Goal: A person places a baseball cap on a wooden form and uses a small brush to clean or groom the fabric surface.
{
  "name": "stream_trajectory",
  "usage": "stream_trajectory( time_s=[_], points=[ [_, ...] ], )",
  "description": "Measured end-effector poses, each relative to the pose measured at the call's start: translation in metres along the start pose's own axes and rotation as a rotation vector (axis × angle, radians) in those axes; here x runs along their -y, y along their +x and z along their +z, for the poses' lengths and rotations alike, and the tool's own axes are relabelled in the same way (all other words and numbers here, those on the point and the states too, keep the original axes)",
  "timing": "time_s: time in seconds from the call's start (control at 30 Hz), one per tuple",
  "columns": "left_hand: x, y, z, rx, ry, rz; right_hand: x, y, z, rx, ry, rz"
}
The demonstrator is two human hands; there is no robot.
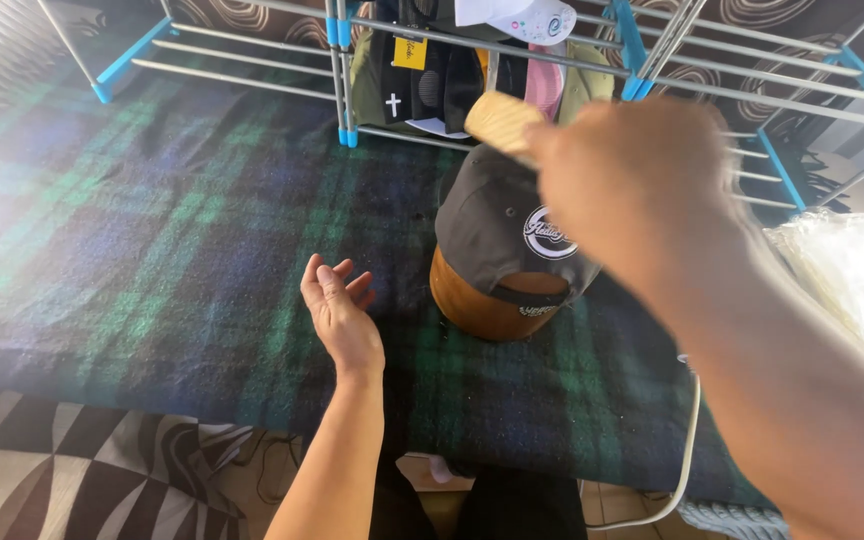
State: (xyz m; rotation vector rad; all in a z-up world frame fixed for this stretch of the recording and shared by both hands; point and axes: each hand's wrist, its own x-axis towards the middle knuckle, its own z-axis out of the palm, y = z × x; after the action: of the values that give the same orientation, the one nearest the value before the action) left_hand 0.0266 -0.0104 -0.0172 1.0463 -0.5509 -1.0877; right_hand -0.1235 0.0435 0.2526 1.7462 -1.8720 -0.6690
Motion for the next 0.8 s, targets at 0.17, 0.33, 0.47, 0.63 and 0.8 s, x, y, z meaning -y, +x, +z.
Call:
stream_trajectory(
  time_s=[0.17,0.33,0.47,0.63,0.8],
  points=[
    [-0.001,-0.001,-0.001,-0.005,0.036,0.023,0.089,-0.036,0.094,-0.476,0.020,-0.223],
    [0.000,0.002,0.001,-0.014,0.018,0.045,0.071,-0.050,0.097,-0.581,0.154,-0.400],
    [0.002,0.002,-0.002,-0.025,0.052,0.048,0.046,-0.044,0.071,-0.621,0.039,-0.177],
    [0.000,-0.002,0.000,-0.024,0.081,0.042,0.089,-0.060,0.142,-0.503,0.203,-0.399],
    [0.008,0.001,0.002,0.020,0.024,0.070,0.034,-0.087,0.110,-0.735,0.480,-0.268]
  ],
)
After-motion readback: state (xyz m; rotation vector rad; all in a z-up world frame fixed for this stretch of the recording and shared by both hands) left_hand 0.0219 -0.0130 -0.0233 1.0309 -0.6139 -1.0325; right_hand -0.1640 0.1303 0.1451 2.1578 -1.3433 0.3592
